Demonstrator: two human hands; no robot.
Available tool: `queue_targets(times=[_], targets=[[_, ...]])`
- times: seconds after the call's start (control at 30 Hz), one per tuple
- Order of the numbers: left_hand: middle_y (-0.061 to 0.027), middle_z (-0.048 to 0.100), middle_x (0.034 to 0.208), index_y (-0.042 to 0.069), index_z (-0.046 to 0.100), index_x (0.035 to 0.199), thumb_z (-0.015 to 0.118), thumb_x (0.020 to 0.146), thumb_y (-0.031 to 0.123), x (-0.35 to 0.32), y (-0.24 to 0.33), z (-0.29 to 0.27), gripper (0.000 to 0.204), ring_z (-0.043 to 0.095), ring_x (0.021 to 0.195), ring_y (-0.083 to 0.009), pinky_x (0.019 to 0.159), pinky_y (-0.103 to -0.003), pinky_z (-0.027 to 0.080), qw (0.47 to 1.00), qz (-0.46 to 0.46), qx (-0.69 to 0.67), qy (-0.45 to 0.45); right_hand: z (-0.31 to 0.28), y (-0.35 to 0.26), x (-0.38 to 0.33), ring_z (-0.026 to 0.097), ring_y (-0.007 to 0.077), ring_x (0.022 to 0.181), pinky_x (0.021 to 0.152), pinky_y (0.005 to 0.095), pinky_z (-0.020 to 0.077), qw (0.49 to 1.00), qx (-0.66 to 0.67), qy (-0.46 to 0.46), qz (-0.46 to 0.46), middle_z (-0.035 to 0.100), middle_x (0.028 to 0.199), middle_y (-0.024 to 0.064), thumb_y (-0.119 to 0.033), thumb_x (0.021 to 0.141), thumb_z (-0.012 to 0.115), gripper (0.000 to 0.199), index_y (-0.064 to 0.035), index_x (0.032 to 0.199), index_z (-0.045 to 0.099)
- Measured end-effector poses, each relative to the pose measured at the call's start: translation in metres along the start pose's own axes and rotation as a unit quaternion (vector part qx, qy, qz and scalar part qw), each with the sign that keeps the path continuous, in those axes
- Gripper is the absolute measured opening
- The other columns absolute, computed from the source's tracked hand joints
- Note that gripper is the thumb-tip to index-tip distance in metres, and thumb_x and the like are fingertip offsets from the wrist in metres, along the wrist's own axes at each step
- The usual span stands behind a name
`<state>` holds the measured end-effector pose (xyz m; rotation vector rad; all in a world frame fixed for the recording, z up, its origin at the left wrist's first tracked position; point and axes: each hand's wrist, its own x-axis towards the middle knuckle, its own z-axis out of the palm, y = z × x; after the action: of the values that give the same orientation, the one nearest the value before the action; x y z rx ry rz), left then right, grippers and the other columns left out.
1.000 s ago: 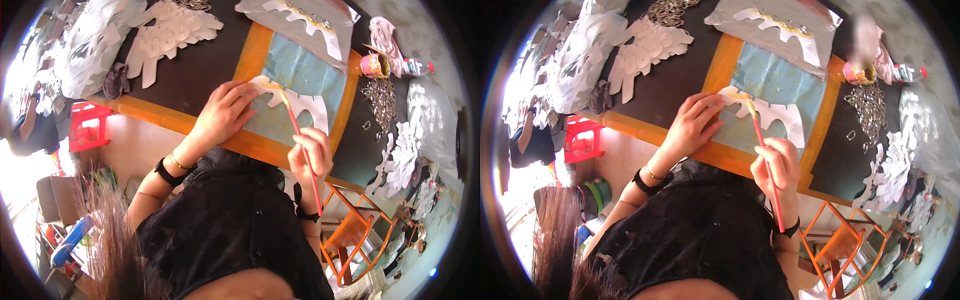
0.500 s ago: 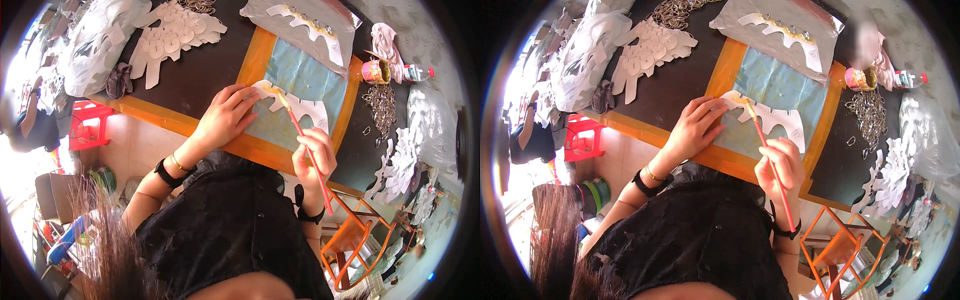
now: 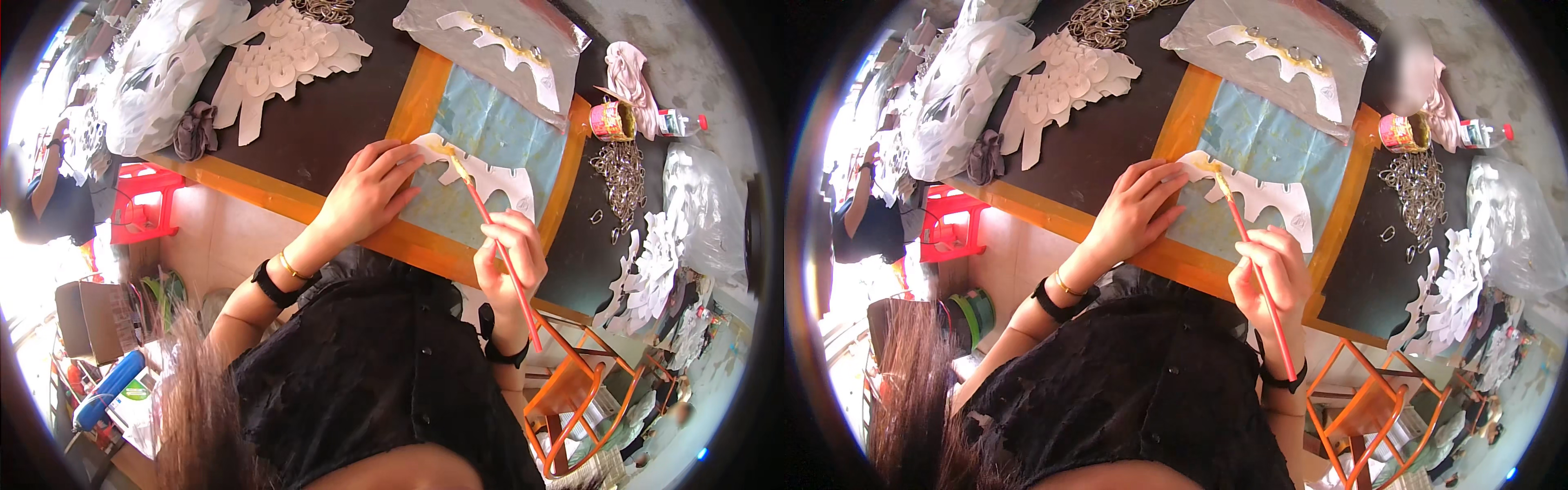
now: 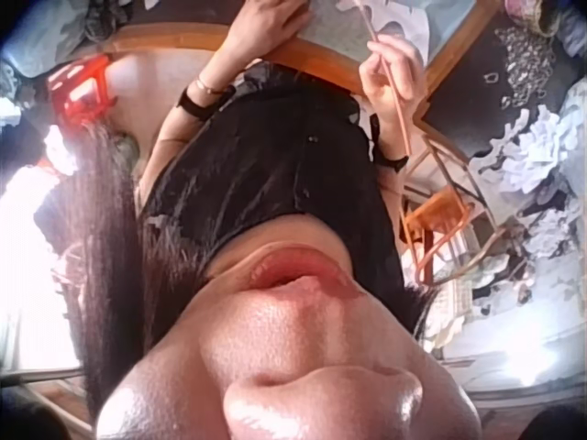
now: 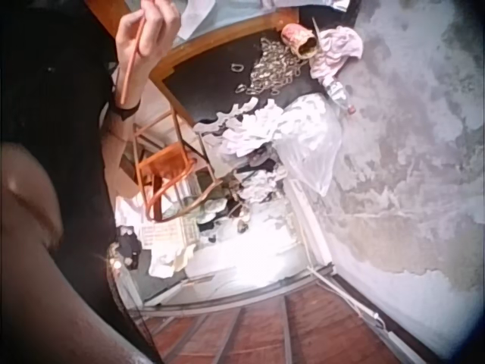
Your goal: Applying glue to shoe components using a brush and preparing them for assembly.
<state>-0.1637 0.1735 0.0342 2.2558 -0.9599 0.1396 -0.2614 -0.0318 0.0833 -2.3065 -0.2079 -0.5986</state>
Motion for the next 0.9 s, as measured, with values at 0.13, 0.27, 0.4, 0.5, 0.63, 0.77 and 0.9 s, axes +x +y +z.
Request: queue_targets(times=[0.13,0.27,0.4,0.5,0.63,0.77,0.9], targets=[[-0.0096,0.056,0.120,0.003,0.060,0.116,0.070,0.077,0.012,-0.0028,-0.0026,-0.0003,0.041,0.051,0.113,-0.0300,0.093,-0.041,0.045,1.000,-0.003,-0.003,0.004,0.0037,-0.0016,0.0016,0.063,0.0295,0.082,0.083,0.0420,0.0520,1.000,-0.019,0.001,0.008,0.062,0.091,0.0127,0.006,0.071,0.063,0.020,-0.0005,0.089,0.063],[-0.0096,0.056,0.120,0.002,0.060,0.115,0.070,0.077,0.012,0.0022,0.0020,0.0021,0.041,0.051,0.112,-0.0303,0.093,-0.041,0.045,1.000,0.003,0.001,-0.006,0.0001,0.0022,-0.0031,0.062,0.0297,0.083,0.084,0.0413,0.0516,1.000,0.007,0.008,0.017,0.062,0.090,0.0122,0.007,0.070,0.063,0.021,-0.0006,0.090,0.063],[-0.0099,0.056,0.120,0.002,0.059,0.115,0.070,0.077,0.012,0.0000,-0.0004,0.0010,0.041,0.052,0.112,-0.0307,0.093,-0.041,0.045,1.000,0.003,-0.004,0.003,0.0017,0.0005,-0.0022,0.062,0.0302,0.082,0.081,0.0406,0.0526,0.999,-0.006,0.019,0.027,0.062,0.090,0.0130,0.007,0.070,0.063,0.019,-0.0004,0.088,0.063],[-0.0101,0.056,0.120,0.002,0.059,0.116,0.070,0.078,0.012,0.0006,0.0001,-0.0002,0.041,0.051,0.112,-0.0308,0.093,-0.041,0.045,1.000,0.004,-0.002,0.002,-0.0014,-0.0023,-0.0019,0.063,0.0302,0.083,0.080,0.0397,0.0531,1.000,0.002,0.004,0.015,0.063,0.091,0.0127,0.009,0.068,0.063,0.022,-0.0001,0.088,0.063],[-0.0101,0.056,0.121,0.002,0.059,0.116,0.069,0.078,0.013,0.0002,-0.0003,-0.0001,0.040,0.051,0.112,-0.0308,0.093,-0.041,0.045,1.000,0.001,-0.003,0.000,0.0066,-0.0008,0.0004,0.063,0.0301,0.081,0.081,0.0402,0.0529,1.000,0.005,0.011,0.016,0.063,0.089,0.0134,0.007,0.069,0.063,0.019,-0.0002,0.087,0.063],[-0.0099,0.056,0.121,0.003,0.059,0.116,0.069,0.078,0.013,0.0000,-0.0024,0.0013,0.040,0.051,0.112,-0.0307,0.093,-0.041,0.045,1.000,0.000,-0.001,0.005,0.0017,-0.0009,-0.0009,0.063,0.0305,0.082,0.082,0.0402,0.0525,1.000,-0.018,0.015,0.012,0.063,0.091,0.0130,0.008,0.069,0.063,0.020,-0.0006,0.088,0.063],[-0.0089,0.056,0.120,0.003,0.060,0.115,0.068,0.080,0.014,-0.0028,-0.0009,0.0023,0.038,0.051,0.113,-0.0292,0.093,-0.040,0.045,1.000,0.002,0.006,0.004,0.0051,-0.0010,-0.0009,0.062,0.0309,0.082,0.082,0.0409,0.0525,1.000,-0.005,0.013,0.010,0.063,0.089,0.0134,0.007,0.069,0.062,0.021,-0.0006,0.088,0.063]])
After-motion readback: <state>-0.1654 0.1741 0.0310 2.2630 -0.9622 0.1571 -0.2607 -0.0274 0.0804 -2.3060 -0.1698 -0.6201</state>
